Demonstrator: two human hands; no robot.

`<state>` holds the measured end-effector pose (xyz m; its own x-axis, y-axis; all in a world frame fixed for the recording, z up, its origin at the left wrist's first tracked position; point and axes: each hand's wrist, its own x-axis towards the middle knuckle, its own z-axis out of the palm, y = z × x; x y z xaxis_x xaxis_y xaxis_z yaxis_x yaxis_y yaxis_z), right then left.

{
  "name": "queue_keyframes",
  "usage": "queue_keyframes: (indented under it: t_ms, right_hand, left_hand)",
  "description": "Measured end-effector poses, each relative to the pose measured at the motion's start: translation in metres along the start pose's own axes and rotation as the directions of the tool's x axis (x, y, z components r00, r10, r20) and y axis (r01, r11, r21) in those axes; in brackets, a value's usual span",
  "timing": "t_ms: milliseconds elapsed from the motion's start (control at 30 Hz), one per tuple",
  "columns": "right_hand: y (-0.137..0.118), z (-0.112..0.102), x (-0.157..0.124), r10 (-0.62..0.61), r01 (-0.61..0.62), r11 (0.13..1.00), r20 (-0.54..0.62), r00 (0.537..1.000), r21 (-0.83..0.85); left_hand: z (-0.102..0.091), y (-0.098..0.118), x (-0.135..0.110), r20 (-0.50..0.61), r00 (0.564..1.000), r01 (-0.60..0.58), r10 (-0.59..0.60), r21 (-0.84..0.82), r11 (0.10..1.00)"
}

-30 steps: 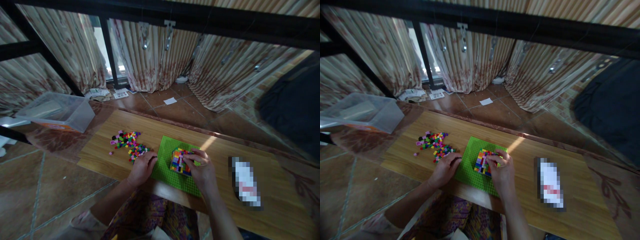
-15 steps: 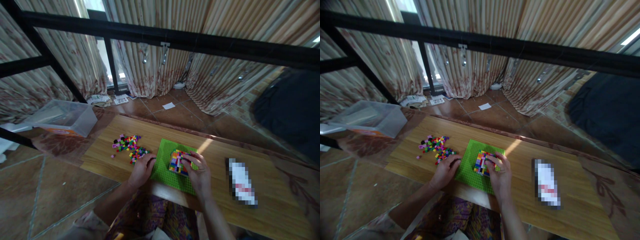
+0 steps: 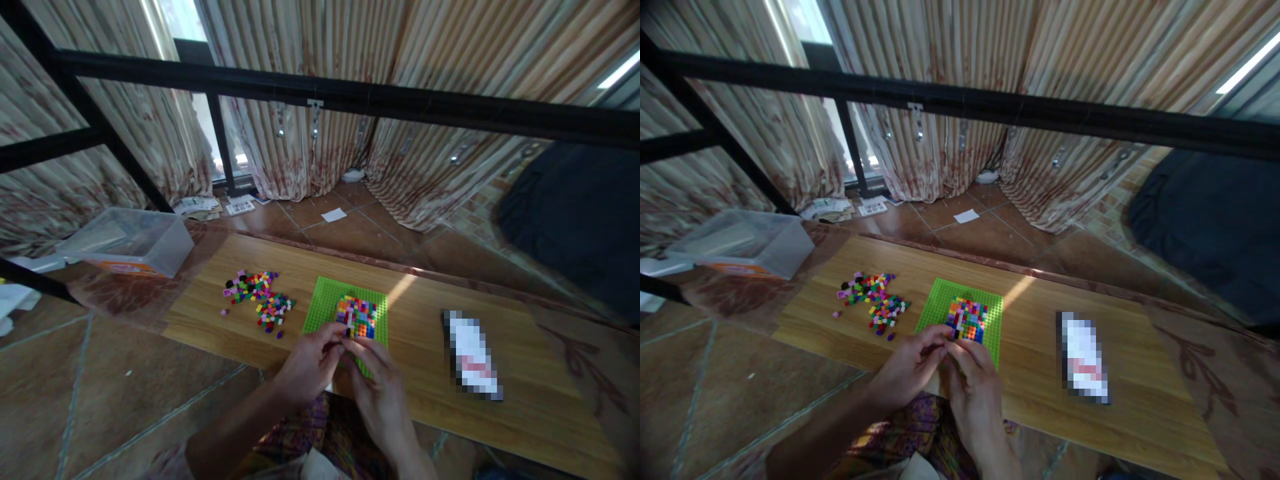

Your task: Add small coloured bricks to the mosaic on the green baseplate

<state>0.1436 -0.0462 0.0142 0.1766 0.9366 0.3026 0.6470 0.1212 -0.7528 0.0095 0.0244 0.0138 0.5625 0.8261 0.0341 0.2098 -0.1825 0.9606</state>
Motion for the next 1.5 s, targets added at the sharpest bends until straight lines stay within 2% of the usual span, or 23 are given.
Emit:
queue_keyframes:
  t_ms: [167,267,400,567,733,900,1033,1267,1367,1500]
  right_hand:
    - [0.005,-0.004,-0.001,-0.07,0.068,0.996,-0.04,0.997,-0.057]
    - [0.009,-0.006,0.002,-0.089,0.087,0.992,-0.023,0.996,-0.091]
    - [0.019,-0.009,0.01,-0.099,0.089,0.981,-0.052,0.994,-0.174]
    - [0.033,-0.015,0.024,-0.115,0.067,0.952,-0.146,0.983,-0.298]
    - [0.042,-0.015,0.038,-0.074,0.019,0.954,-0.173,0.982,-0.3]
    - [0.05,-0.003,0.046,-0.089,0.031,0.975,-0.255,0.963,-0.222]
    - [0.059,0.006,0.049,-0.021,-0.044,0.98,-0.32,0.947,-0.195]
    - [0.065,0.01,0.049,0.069,-0.122,0.982,-0.332,0.941,-0.142]
    - [0.065,0.012,0.05,0.161,-0.187,0.981,-0.34,0.926,-0.043]
    - [0.07,0.017,0.05,0.306,-0.259,0.948,-0.317,0.898,0.183]
  left_hand:
    - [0.005,0.004,0.0,0.018,1.0,0.002,-0.004,0.098,0.995]
    - [0.007,0.006,0.001,0.004,1.0,0.009,-0.009,0.138,0.99]
    - [0.008,0.005,0.0,0.012,0.997,0.07,-0.071,0.041,0.997]
    - [0.0,-0.007,-0.003,0.007,0.995,0.101,-0.101,-0.003,0.995]
    - [-0.016,-0.02,-0.008,-0.077,0.989,0.132,-0.128,0.046,0.99]
    - [-0.037,-0.034,-0.017,-0.198,0.977,0.121,-0.081,0.198,0.973]
    - [-0.054,-0.045,-0.026,-0.27,0.962,0.126,-0.036,0.324,0.938]
    - [-0.07,-0.055,-0.036,-0.336,0.942,0.174,-0.02,0.437,0.882]
    - [-0.072,-0.055,-0.036,-0.335,0.942,0.176,-0.021,0.44,0.881]
    - [-0.072,-0.057,-0.035,-0.337,0.941,0.175,-0.021,0.432,0.885]
